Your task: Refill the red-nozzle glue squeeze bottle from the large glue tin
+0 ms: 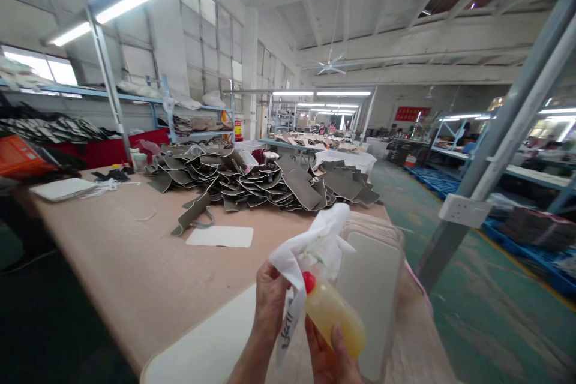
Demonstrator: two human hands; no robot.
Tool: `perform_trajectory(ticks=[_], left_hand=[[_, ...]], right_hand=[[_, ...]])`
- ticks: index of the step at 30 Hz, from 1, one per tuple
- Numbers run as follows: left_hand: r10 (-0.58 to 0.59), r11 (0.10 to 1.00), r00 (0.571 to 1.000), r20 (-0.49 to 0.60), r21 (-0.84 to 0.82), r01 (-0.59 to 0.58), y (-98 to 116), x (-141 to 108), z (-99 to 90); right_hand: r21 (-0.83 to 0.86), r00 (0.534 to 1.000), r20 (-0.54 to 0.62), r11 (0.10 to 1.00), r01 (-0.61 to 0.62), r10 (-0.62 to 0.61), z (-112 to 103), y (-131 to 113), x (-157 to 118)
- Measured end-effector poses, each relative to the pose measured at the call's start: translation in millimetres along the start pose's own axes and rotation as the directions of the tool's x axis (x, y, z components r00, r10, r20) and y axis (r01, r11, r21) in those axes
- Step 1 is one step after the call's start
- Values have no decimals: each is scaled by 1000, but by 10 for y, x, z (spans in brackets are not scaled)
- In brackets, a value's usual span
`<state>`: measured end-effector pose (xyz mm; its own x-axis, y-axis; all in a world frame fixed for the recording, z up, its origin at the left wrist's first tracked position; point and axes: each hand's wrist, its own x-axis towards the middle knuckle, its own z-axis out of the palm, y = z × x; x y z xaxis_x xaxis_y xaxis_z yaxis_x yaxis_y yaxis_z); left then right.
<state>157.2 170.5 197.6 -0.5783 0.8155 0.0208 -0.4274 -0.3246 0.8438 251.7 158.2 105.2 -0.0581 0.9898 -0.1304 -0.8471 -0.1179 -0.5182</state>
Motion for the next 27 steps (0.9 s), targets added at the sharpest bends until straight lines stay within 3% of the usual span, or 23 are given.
perform_trajectory(ticks=[5,7,8,9,11,13,15,19,27], left_hand=[[66,998,998,23,12,-66,169,-101,-86],[103,992,994,35,69,-105,215,-124,-141],[121,987,991,51,100,-126,224,-137,-163],[133,982,988,75,126,-142,224,-155,-179],[126,977,982,139,156,-148,204,-202,-185],[89,978,980,180,169,-120,178,-258,-165],[65,978,982,175,182,-97,163,-303,-138],[83,969,989,120,220,-108,177,-333,-109],[336,851,927,167,368,-375,198,-354,-126]], right_hand=[[-207,995,68,975,82,-70,-145,-107,-158],[-396,970,123,886,240,-208,-217,-276,-170],[-541,928,218,755,372,-301,-231,-372,-165],[-656,867,355,568,497,-350,-222,-466,-154],[-695,731,642,229,682,-230,-130,-612,-127],[-669,675,731,86,738,-101,34,-674,-107],[-695,697,717,64,716,-10,214,-664,-99],[-733,729,680,115,671,80,449,-589,-106],[-777,766,612,329,536,198,616,-626,-102]])
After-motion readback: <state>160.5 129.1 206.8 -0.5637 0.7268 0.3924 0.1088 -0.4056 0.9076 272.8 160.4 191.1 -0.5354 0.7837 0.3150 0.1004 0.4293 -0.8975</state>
